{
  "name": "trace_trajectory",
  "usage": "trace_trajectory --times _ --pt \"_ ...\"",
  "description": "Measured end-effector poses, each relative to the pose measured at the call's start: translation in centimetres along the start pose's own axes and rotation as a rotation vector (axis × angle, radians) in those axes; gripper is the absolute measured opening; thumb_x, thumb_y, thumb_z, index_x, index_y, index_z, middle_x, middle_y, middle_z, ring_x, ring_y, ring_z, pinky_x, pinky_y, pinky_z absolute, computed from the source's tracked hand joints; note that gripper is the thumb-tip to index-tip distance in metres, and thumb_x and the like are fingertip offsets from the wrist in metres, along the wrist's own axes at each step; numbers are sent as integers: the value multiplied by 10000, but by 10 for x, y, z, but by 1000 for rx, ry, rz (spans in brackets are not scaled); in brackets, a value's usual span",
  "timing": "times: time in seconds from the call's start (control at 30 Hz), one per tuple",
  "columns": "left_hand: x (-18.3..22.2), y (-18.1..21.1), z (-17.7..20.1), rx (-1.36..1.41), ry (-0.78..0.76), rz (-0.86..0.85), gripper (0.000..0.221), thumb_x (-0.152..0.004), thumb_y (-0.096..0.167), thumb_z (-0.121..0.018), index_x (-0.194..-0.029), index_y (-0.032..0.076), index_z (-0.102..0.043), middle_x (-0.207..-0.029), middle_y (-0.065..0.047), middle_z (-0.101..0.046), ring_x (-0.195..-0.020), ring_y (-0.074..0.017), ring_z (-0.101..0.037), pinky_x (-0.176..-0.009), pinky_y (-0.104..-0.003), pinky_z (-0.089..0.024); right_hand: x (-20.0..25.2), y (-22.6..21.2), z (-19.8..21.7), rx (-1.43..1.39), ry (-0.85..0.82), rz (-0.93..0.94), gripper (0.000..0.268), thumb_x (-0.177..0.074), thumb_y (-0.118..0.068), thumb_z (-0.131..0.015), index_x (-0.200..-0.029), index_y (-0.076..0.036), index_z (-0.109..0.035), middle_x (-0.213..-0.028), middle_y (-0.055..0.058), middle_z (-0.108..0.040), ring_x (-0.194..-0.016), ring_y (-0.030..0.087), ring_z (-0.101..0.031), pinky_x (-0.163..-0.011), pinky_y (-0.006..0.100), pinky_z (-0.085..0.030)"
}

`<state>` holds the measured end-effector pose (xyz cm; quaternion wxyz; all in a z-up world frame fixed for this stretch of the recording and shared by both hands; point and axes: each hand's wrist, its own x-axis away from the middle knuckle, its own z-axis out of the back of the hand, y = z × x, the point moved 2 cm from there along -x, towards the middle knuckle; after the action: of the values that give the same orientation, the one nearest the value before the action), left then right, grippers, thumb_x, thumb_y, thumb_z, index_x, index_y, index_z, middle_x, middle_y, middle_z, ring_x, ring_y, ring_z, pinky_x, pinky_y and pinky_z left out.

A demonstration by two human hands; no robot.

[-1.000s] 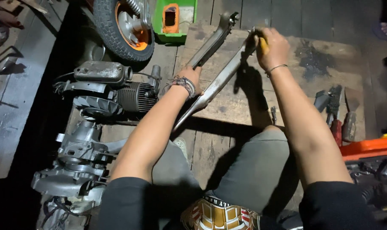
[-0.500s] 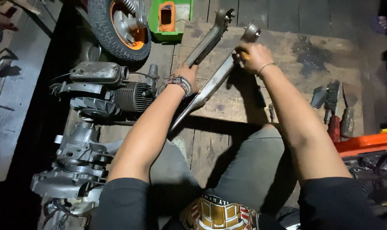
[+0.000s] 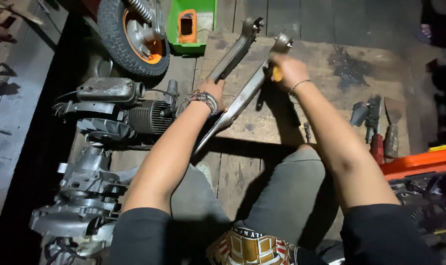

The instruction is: The person is using a small brush to clean or polish a metal motorcycle fork leg.

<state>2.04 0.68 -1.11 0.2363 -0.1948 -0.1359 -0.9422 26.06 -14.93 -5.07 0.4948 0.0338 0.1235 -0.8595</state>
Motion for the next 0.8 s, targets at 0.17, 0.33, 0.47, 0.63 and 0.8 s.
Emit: trace_trajectory --times 0.17,0.33,0.47,0.63,0.8 --pt "-10 -2 -6 17 -20 19 813 -903 380 -773 -1549 121 -354 -1370 -265 -487 -1349 -423 -489 -1046 -591 -511 -6 -1 -12 -197 -62 -28 305 -1010 -403 -593 -1301 -315 -626 -1186 68 -693 -1081 406 -672 -923 575 -554" --pt "5 2 5 17 -24 14 797 -907 377 -766 -1538 102 -366 -1368 -282 -497 -1338 -435 -504 -1036 -608 -513 4 -8 -7 -74 -201 9 319 -937 -320 -574 -1240 -271 -664 -1184 88 -703 -1089 427 -678 -923 564 -561" --pt "-1 0 1 29 -16 8 747 -891 342 -787 -1485 79 -418 -1366 -284 -494 -1344 -438 -495 -1021 -610 -521 15 -40 10 -44 -264 164 416 -923 -250 -661 -1326 -146 -657 -1394 188 -632 -1299 432 -582 -1045 541 -510" --pt "2 0 0 48 12 -10 737 -884 293 -790 -1474 63 -413 -1360 -303 -490 -1333 -460 -500 -1015 -616 -525 5 -37 6 78 -228 9 265 -914 -360 -639 -1139 -238 -704 -1089 103 -743 -1054 369 -722 -887 513 -597" --pt "9 3 9 58 -13 34 762 -898 309 -771 -1522 88 -393 -1388 -284 -499 -1333 -446 -524 -1038 -623 -513 13 -49 7 -3 -402 20 382 -913 -303 -628 -1290 -260 -680 -1216 92 -739 -1162 369 -687 -984 510 -560"
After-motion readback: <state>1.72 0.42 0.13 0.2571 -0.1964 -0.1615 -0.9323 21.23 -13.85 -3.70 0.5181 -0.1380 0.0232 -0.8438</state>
